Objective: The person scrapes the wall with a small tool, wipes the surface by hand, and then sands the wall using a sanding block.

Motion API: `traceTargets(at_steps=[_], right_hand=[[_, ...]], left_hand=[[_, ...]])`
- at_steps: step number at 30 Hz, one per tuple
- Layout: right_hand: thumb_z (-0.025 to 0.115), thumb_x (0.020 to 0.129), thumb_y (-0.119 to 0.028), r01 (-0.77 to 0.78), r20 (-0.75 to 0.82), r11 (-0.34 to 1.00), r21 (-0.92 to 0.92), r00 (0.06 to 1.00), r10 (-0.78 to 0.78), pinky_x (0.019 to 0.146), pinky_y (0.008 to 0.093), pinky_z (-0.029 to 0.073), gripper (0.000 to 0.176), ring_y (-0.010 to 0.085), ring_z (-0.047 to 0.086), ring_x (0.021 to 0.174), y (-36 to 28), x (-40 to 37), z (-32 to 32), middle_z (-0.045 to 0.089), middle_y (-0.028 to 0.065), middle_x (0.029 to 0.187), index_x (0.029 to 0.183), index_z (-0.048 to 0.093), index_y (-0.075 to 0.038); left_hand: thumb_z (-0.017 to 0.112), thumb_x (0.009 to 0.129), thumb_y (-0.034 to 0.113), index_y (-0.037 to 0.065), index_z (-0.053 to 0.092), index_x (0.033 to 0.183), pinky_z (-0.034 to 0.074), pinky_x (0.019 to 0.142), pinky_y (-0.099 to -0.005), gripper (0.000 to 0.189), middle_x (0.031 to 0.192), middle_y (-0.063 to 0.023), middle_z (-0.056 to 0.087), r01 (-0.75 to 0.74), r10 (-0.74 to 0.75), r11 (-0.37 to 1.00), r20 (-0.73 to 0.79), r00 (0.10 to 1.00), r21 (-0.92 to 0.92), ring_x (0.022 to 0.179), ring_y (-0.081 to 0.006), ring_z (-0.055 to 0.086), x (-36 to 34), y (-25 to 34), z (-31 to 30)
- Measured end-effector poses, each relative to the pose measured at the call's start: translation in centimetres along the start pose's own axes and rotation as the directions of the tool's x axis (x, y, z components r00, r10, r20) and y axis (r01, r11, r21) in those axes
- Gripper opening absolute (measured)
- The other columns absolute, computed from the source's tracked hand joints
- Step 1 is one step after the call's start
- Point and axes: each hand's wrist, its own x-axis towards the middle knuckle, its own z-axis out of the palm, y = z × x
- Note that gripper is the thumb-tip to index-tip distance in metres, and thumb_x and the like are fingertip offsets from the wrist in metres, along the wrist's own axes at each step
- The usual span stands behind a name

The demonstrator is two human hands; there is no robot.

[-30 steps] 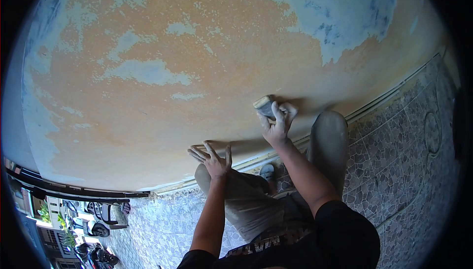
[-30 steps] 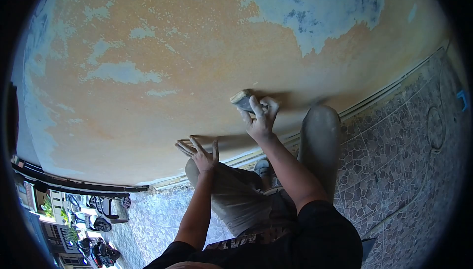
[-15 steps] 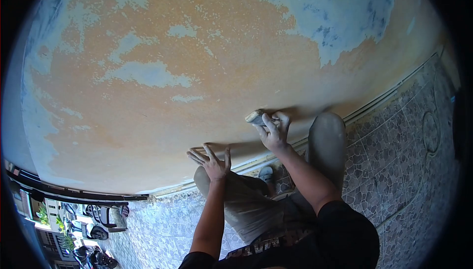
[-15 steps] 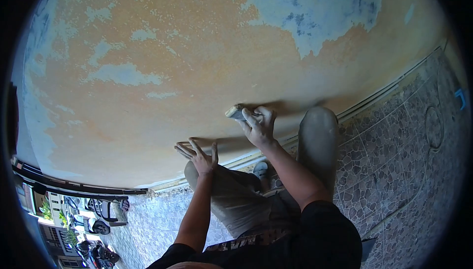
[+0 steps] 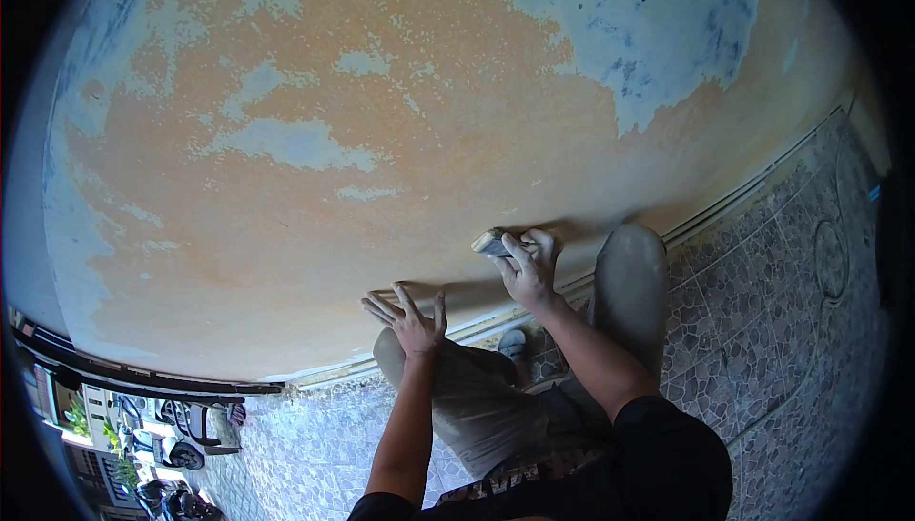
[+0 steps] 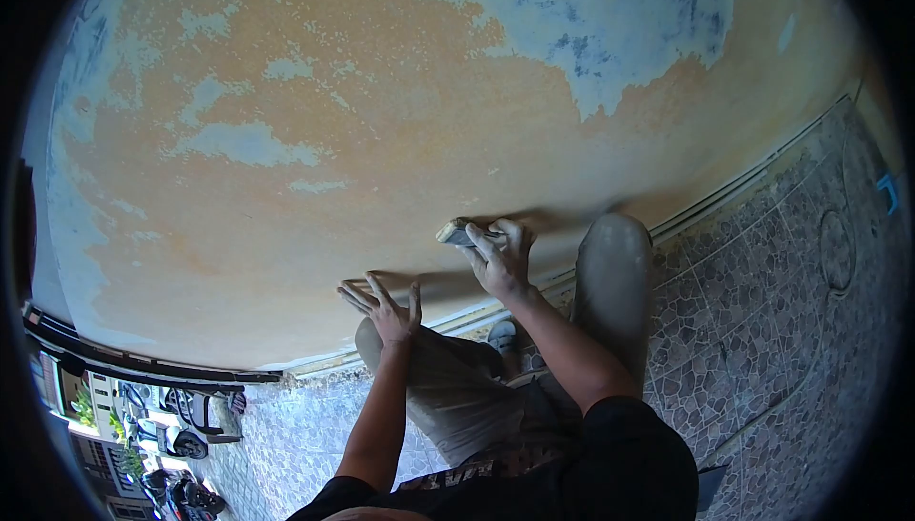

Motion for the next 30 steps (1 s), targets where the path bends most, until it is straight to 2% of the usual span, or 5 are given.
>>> traceTargets(at_steps=[8, 13, 22, 26, 30], right_hand=[[0.085, 0.087, -0.016, -0.231, -0.410, 0.961, 0.150, 0.870, 0.273, 0.094, 0.0444, 0.044, 0.068, 0.0331, 0.049, 0.107, -1.6, 13.6, -0.7, 0.049, 0.0168, 0.122, 0.143, 0.052, 0.003], [0.090, 0.080, -0.020, 0.039, 0.002, 0.999, 0.020, 0.999, -0.039, 0.091, 0.0449, 0.041, 0.067, 0.0275, 0.051, 0.106, 0.3, 0.2, 0.3, 0.052, 0.0120, 0.116, 0.141, 0.063, -0.023], [0.083, 0.088, -0.013, -0.303, -0.432, 0.923, 0.238, 0.818, 0.379, 0.088, 0.0442, 0.049, 0.065, 0.0333, 0.053, 0.106, -1.2, 14.4, -1.7, 0.058, 0.0188, 0.117, 0.144, 0.054, 0.003], [0.087, 0.085, -0.019, 0.044, -0.116, 0.997, 0.071, 0.993, -0.035, 0.090, 0.0459, 0.045, 0.065, 0.0320, 0.053, 0.103, 0.9, 2.3, 0.6, 0.055, 0.0149, 0.113, 0.142, 0.059, -0.008], [0.089, 0.081, -0.023, -0.049, -0.048, 0.999, -0.004, 0.998, 0.049, 0.095, 0.0463, 0.038, 0.061, 0.0311, 0.052, 0.105, 0.2, 3.0, -1.6, 0.055, 0.0125, 0.115, 0.137, 0.065, -0.015]], left_hand=[[0.072, 0.091, 0.056, 0.004, 0.019, 0.164, 0.006, 0.119, -0.0744, 0.104, 0.161, -0.0464, -0.010, 0.042, -0.046, 0.998, 0.101, 0.994, 0.044, 0.150, -0.0644, -0.011, 0.2, 0.4, -0.8], [0.070, 0.092, 0.057, 0.004, 0.026, 0.162, 0.008, 0.117, -0.0773, 0.099, 0.161, -0.0483, -0.003, 0.090, -0.090, 0.996, 0.067, 0.994, -0.003, 0.149, -0.0676, -0.007, 0.2, 0.7, -0.3], [0.073, 0.090, 0.055, 0.004, 0.017, 0.165, 0.007, 0.118, -0.0760, 0.106, 0.163, -0.0453, -0.007, 0.014, -0.017, 0.999, 0.081, 0.997, 0.042, 0.150, -0.0648, -0.010, 0.1, 0.2, -0.7], [0.071, 0.091, 0.058, 0.003, 0.026, 0.162, 0.009, 0.115, -0.0793, 0.101, 0.163, -0.0445, -0.006, 0.070, -0.070, 0.998, 0.069, 0.995, 0.000, 0.148, -0.0691, -0.008, 0.0, 0.3, 0.0], [0.070, 0.092, 0.057, 0.003, 0.027, 0.162, 0.007, 0.116, -0.0785, 0.099, 0.162, -0.0456, -0.004, 0.007, -0.006, 1.000, 0.039, 0.999, -0.018, 0.148, -0.0684, -0.008, 0.3, 0.1, -0.6]])
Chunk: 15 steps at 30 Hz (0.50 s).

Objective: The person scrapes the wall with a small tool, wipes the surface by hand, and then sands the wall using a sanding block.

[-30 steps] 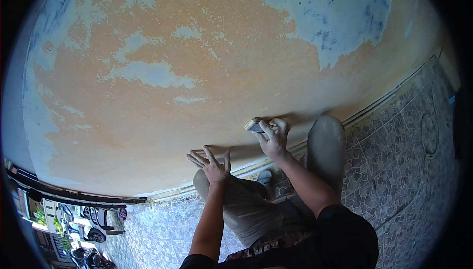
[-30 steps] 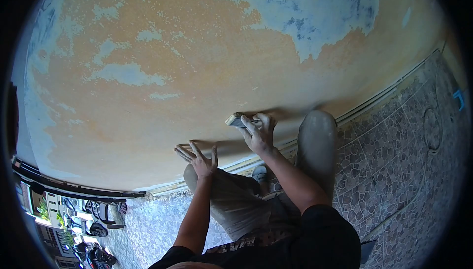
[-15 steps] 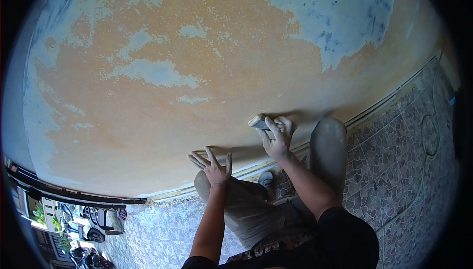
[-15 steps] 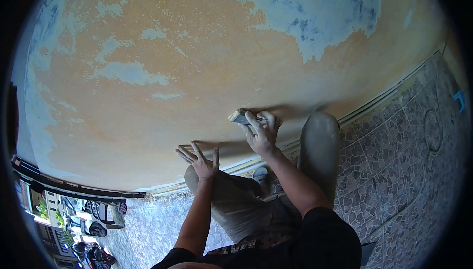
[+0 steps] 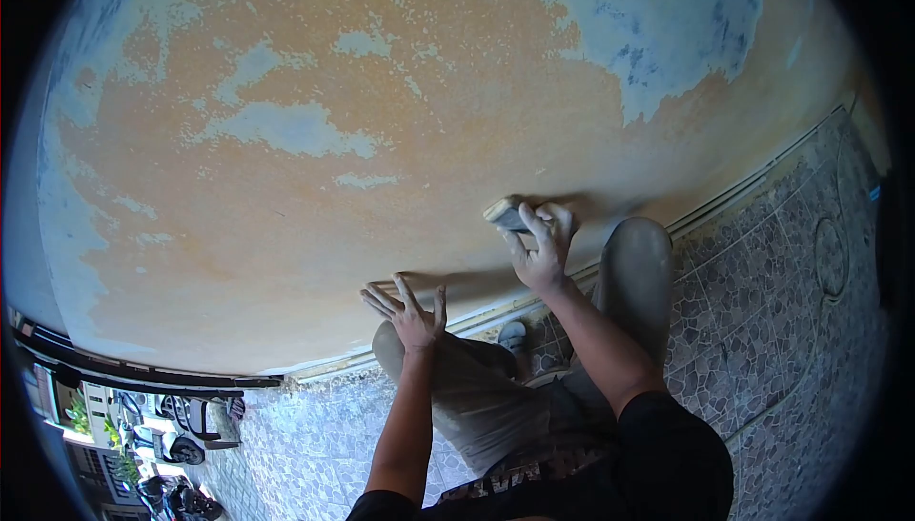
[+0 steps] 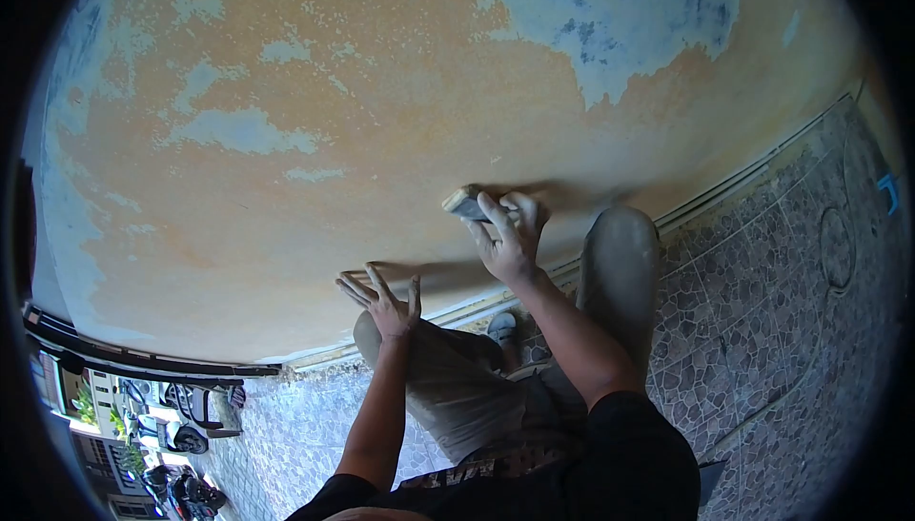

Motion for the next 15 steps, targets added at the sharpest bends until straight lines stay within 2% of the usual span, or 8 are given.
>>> traceTargets(at_steps=[2, 3, 5, 8, 10, 11, 13, 15], right_hand=[[0.084, 0.086, -0.013, -0.106, -0.187, 0.992, 0.072, 0.975, 0.118, 0.094, 0.0433, 0.043, 0.062, 0.0321, 0.053, 0.105, -1.5, 6.3, -0.4, 0.056, 0.0139, 0.116, 0.140, 0.057, -0.001], [0.082, 0.089, -0.011, -0.114, -0.244, 0.992, 0.050, 0.962, 0.123, 0.092, 0.0415, 0.045, 0.062, 0.0327, 0.053, 0.107, -1.4, 9.0, -0.7, 0.055, 0.0148, 0.118, 0.142, 0.054, 0.002], [0.080, 0.091, -0.010, -0.184, -0.315, 0.952, 0.245, 0.914, 0.257, 0.091, 0.0414, 0.046, 0.062, 0.0336, 0.053, 0.109, -1.6, 12.0, -0.6, 0.054, 0.0158, 0.118, 0.144, 0.051, 0.002], [0.082, 0.090, -0.014, -0.118, -0.355, 0.991, 0.069, 0.925, 0.135, 0.089, 0.0445, 0.046, 0.064, 0.0331, 0.053, 0.107, -1.1, 6.5, 2.6, 0.053, 0.0154, 0.116, 0.145, 0.052, -0.001], [0.086, 0.085, -0.019, 0.061, -0.175, 0.994, 0.094, 0.984, -0.044, 0.092, 0.0463, 0.042, 0.065, 0.0332, 0.049, 0.106, 0.6, -1.3, 3.4, 0.056, 0.0143, 0.113, 0.142, 0.058, -0.007], [0.086, 0.085, -0.019, 0.069, -0.186, 0.993, 0.091, 0.981, -0.051, 0.092, 0.0463, 0.042, 0.065, 0.0332, 0.049, 0.106, 0.8, -1.9, 2.3, 0.056, 0.0143, 0.113, 0.142, 0.058, -0.007], [0.087, 0.084, -0.023, 0.074, 0.023, 0.997, -0.028, 0.997, -0.073, 0.092, 0.0476, 0.039, 0.065, 0.0327, 0.049, 0.107, 0.6, -1.3, 0.5, 0.054, 0.0135, 0.115, 0.141, 0.059, -0.011], [0.084, 0.087, -0.018, -0.065, -0.137, 0.997, -0.029, 0.989, 0.061, 0.096, 0.0487, 0.040, 0.065, 0.0336, 0.049, 0.106, -0.4, 2.6, 0.3, 0.055, 0.0166, 0.118, 0.143, 0.055, -0.004]], left_hand=[[0.072, 0.091, 0.056, 0.006, 0.017, 0.165, 0.007, 0.117, -0.0763, 0.105, 0.163, -0.0450, -0.008, 0.021, -0.025, 0.998, 0.072, 0.997, 0.055, 0.151, -0.0641, -0.010, -0.2, 0.3, -0.6], [0.072, 0.091, 0.056, 0.006, 0.017, 0.165, 0.007, 0.117, -0.0763, 0.105, 0.163, -0.0450, -0.008, 0.029, -0.033, 0.998, 0.079, 0.996, 0.058, 0.151, -0.0641, -0.010, -0.5, 0.4, -0.6], [0.071, 0.091, 0.056, 0.007, 0.017, 0.166, 0.007, 0.118, -0.0760, 0.105, 0.163, -0.0449, -0.007, 0.015, -0.020, 0.997, 0.071, 0.997, 0.070, 0.151, -0.0635, -0.010, -0.3, 0.2, -0.4], [0.070, 0.091, 0.057, 0.005, 0.022, 0.164, 0.006, 0.117, -0.0765, 0.102, 0.162, -0.0459, -0.005, 0.048, -0.049, 0.998, 0.040, 0.998, 0.036, 0.150, -0.0657, -0.009, -0.1, 0.4, 0.3], [0.071, 0.091, 0.060, 0.003, 0.027, 0.162, 0.007, 0.117, -0.0773, 0.101, 0.162, -0.0464, -0.004, 0.084, -0.085, 0.996, 0.049, 0.995, 0.020, 0.149, -0.0677, -0.008, -0.3, 0.4, 0.5], [0.071, 0.091, 0.060, 0.003, 0.027, 0.162, 0.007, 0.117, -0.0773, 0.101, 0.162, -0.0464, -0.004, 0.076, -0.077, 0.997, 0.039, 0.996, 0.016, 0.149, -0.0677, -0.008, -0.5, 0.2, 0.5], [0.071, 0.090, 0.060, 0.004, 0.028, 0.162, 0.009, 0.117, -0.0774, 0.100, 0.162, -0.0459, -0.004, -0.018, 0.018, 1.000, -0.005, 1.000, 0.023, 0.149, -0.0678, -0.006, -0.1, -0.1, 0.3], [0.070, 0.091, 0.059, 0.005, 0.029, 0.162, 0.009, 0.116, -0.0783, 0.098, 0.162, -0.0460, -0.003, 0.010, -0.010, 1.000, -0.003, 1.000, -0.020, 0.149, -0.0677, -0.007, -0.4, -0.1, 0.2]])
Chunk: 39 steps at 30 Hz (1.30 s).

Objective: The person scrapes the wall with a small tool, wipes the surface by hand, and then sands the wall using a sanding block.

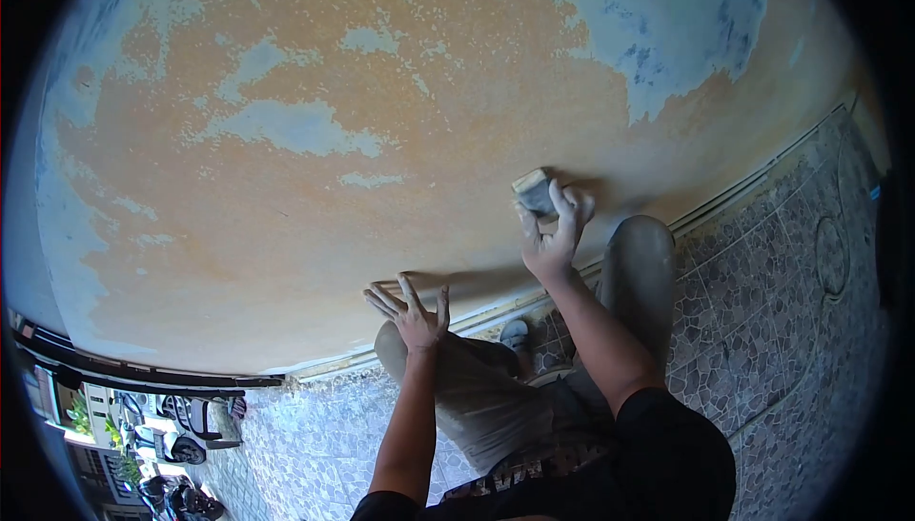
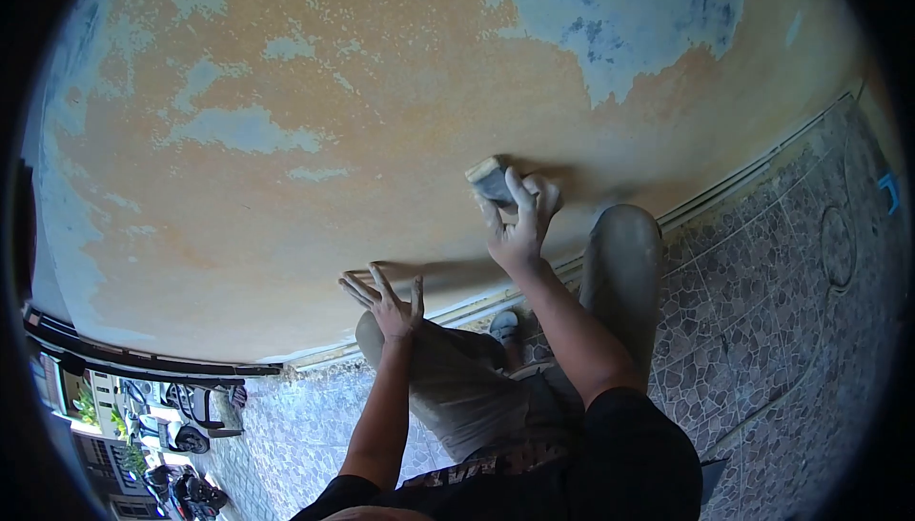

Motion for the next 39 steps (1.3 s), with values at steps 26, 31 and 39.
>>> traceTargets(at_steps=[26, 31, 39], right_hand=[[0.087, 0.082, -0.019, 0.142, 0.207, 0.989, 0.051, 0.967, -0.149, 0.093, 0.0460, 0.039, 0.060, 0.0314, 0.050, 0.106, 0.2, -3.5, -0.4, 0.054, 0.0117, 0.113, 0.138, 0.064, -0.017], [0.081, 0.090, -0.015, -0.334, -0.142, 0.839, 0.429, 0.893, 0.428, 0.092, 0.0456, 0.044, 0.062, 0.0309, 0.050, 0.108, -3.1, 7.7, 0.6, 0.056, 0.0139, 0.115, 0.143, 0.054, 0.000], [0.087, 0.084, -0.025, 0.213, 0.198, 0.977, 0.013, 0.957, -0.211, 0.089, 0.0489, 0.040, 0.068, 0.0325, 0.050, 0.100, 2.5, -5.8, 0.1, 0.051, 0.0143, 0.117, 0.145, 0.057, -0.021]], left_hand=[[0.072, 0.090, 0.057, 0.008, 0.019, 0.165, 0.006, 0.117, -0.0768, 0.104, 0.163, -0.0440, -0.011, -0.002, 0.000, 0.999, 0.048, 0.999, 0.048, 0.149, -0.0665, -0.011, 0.0, 0.2, 0.1], [0.071, 0.091, 0.057, 0.007, 0.019, 0.165, 0.006, 0.118, -0.0756, 0.103, 0.163, -0.0451, -0.006, 0.032, -0.037, 0.998, 0.104, 0.994, 0.047, 0.150, -0.0647, -0.010, -0.1, 0.4, -0.5], [0.069, 0.092, 0.059, 0.004, 0.031, 0.161, 0.009, 0.117, -0.0773, 0.096, 0.162, -0.0457, -0.003, 0.086, -0.087, 0.996, 0.088, 0.992, 0.014, 0.149, -0.0673, -0.008, 0.2, 0.9, -0.3]])
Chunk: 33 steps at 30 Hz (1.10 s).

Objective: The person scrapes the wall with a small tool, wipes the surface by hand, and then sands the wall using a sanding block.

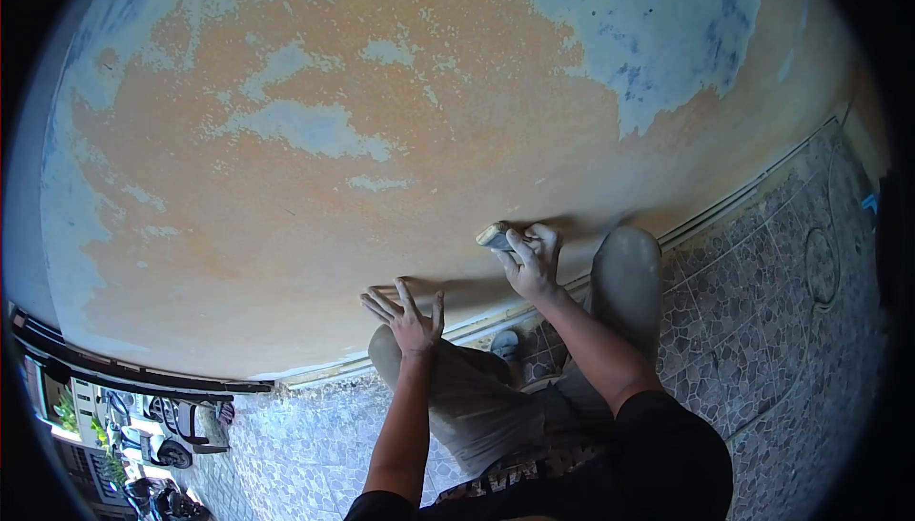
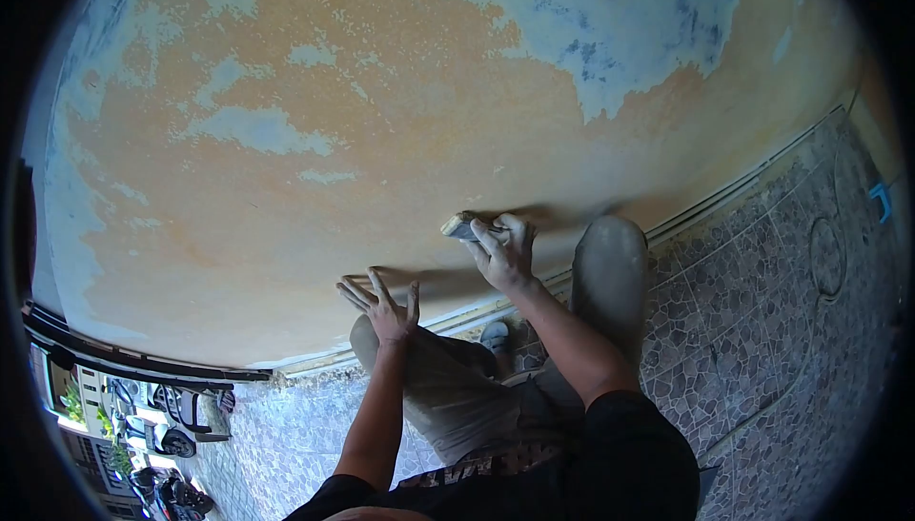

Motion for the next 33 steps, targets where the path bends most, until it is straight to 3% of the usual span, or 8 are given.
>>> traceTargets(at_steps=[6, 8, 11, 16, 20, 22, 29, 33], right_hand=[[0.087, 0.084, -0.019, -0.166, -0.257, 0.985, 0.035, 0.951, 0.170, 0.089, 0.0455, 0.042, 0.069, 0.0310, 0.051, 0.099, -1.9, 14.1, -2.7, 0.055, 0.0147, 0.113, 0.143, 0.056, -0.003], [0.087, 0.084, -0.018, -0.261, -0.426, 0.931, 0.254, 0.835, 0.350, 0.087, 0.0430, 0.043, 0.069, 0.0308, 0.050, 0.099, -1.8, 17.1, -2.4, 0.055, 0.0134, 0.111, 0.143, 0.055, 0.000], [0.084, 0.088, -0.015, -0.216, -0.405, 0.965, 0.150, 0.877, 0.260, 0.093, 0.0442, 0.044, 0.065, 0.0330, 0.051, 0.106, -2.5, 12.6, 0.2, 0.050, 0.0166, 0.120, 0.143, 0.053, 0.000], [0.086, 0.086, -0.018, -0.129, -0.027, 0.991, -0.020, 0.991, 0.129, 0.088, 0.0434, 0.044, 0.069, 0.0322, 0.051, 0.105, -3.7, 4.6, -2.0, 0.056, 0.0121, 0.112, 0.146, 0.053, -0.004], [0.084, 0.087, -0.017, -0.251, -0.188, 0.967, 0.051, 0.948, 0.256, 0.091, 0.0429, 0.042, 0.068, 0.0317, 0.052, 0.107, -2.6, 9.7, -2.1, 0.057, 0.0123, 0.114, 0.145, 0.052, -0.002], [0.083, 0.088, -0.014, -0.367, -0.324, 0.852, 0.372, 0.809, 0.490, 0.091, 0.0424, 0.042, 0.065, 0.0312, 0.051, 0.104, -2.3, 13.4, -2.1, 0.059, 0.0128, 0.114, 0.144, 0.052, 0.000], [0.081, 0.091, -0.016, -0.123, -0.191, 0.992, 0.017, 0.974, 0.124, 0.093, 0.0443, 0.046, 0.068, 0.0330, 0.052, 0.111, -4.0, 9.2, -0.3, 0.050, 0.0180, 0.125, 0.148, 0.047, 0.000], [0.084, 0.088, -0.020, -0.054, -0.150, 0.998, 0.027, 0.987, 0.058, 0.095, 0.0469, 0.044, 0.072, 0.0366, 0.048, 0.112, -3.0, 5.0, 1.5, 0.053, 0.0192, 0.124, 0.148, 0.048, -0.001]], left_hand=[[0.067, 0.093, 0.059, 0.003, 0.032, 0.160, 0.006, 0.118, -0.0763, 0.094, 0.161, -0.0477, 0.001, -0.028, 0.028, 0.999, 0.007, 1.000, 0.020, 0.149, -0.0669, -0.008, -0.3, -0.3, -0.1], [0.067, 0.093, 0.060, 0.004, 0.033, 0.160, 0.007, 0.118, -0.0762, 0.095, 0.161, -0.0472, 0.001, -0.043, 0.044, 0.998, -0.020, 0.999, 0.053, 0.149, -0.0666, -0.008, 0.0, -0.3, 0.1], [0.068, 0.092, 0.061, 0.005, 0.033, 0.160, 0.007, 0.118, -0.0767, 0.095, 0.162, -0.0461, 0.001, -0.014, 0.015, 1.000, -0.039, 0.999, 0.021, 0.149, -0.0668, -0.007, -0.1, -0.2, 0.5], [0.068, 0.091, 0.061, 0.007, 0.029, 0.162, 0.009, 0.116, -0.0782, 0.097, 0.162, -0.0452, -0.001, -0.041, 0.041, 0.999, -0.044, 0.998, -0.002, 0.149, -0.0670, -0.008, 0.3, -0.1, 0.2], [0.068, 0.092, 0.061, 0.008, 0.027, 0.163, 0.009, 0.115, -0.0791, 0.098, 0.162, -0.0465, -0.003, -0.042, 0.042, 0.999, 0.001, 0.999, -0.025, 0.148, -0.0682, -0.009, -0.5, -0.2, -0.3], [0.067, 0.093, 0.061, 0.007, 0.025, 0.163, 0.008, 0.115, -0.0794, 0.098, 0.161, -0.0477, -0.004, -0.016, 0.017, 0.999, 0.019, 1.000, -0.045, 0.148, -0.0689, -0.010, -0.3, 0.1, -0.2], [0.067, 0.093, 0.060, 0.007, 0.027, 0.163, 0.007, 0.115, -0.0792, 0.097, 0.161, -0.0466, -0.007, -0.014, 0.018, 0.996, 0.047, 0.999, -0.086, 0.148, -0.0687, -0.011, -0.5, 0.1, -0.4], [0.067, 0.093, 0.061, 0.008, 0.027, 0.164, 0.006, 0.115, -0.0786, 0.097, 0.162, -0.0459, -0.008, -0.027, 0.038, 0.990, 0.074, 0.997, -0.140, 0.148, -0.0680, -0.011, -0.1, 0.7, -1.4]])
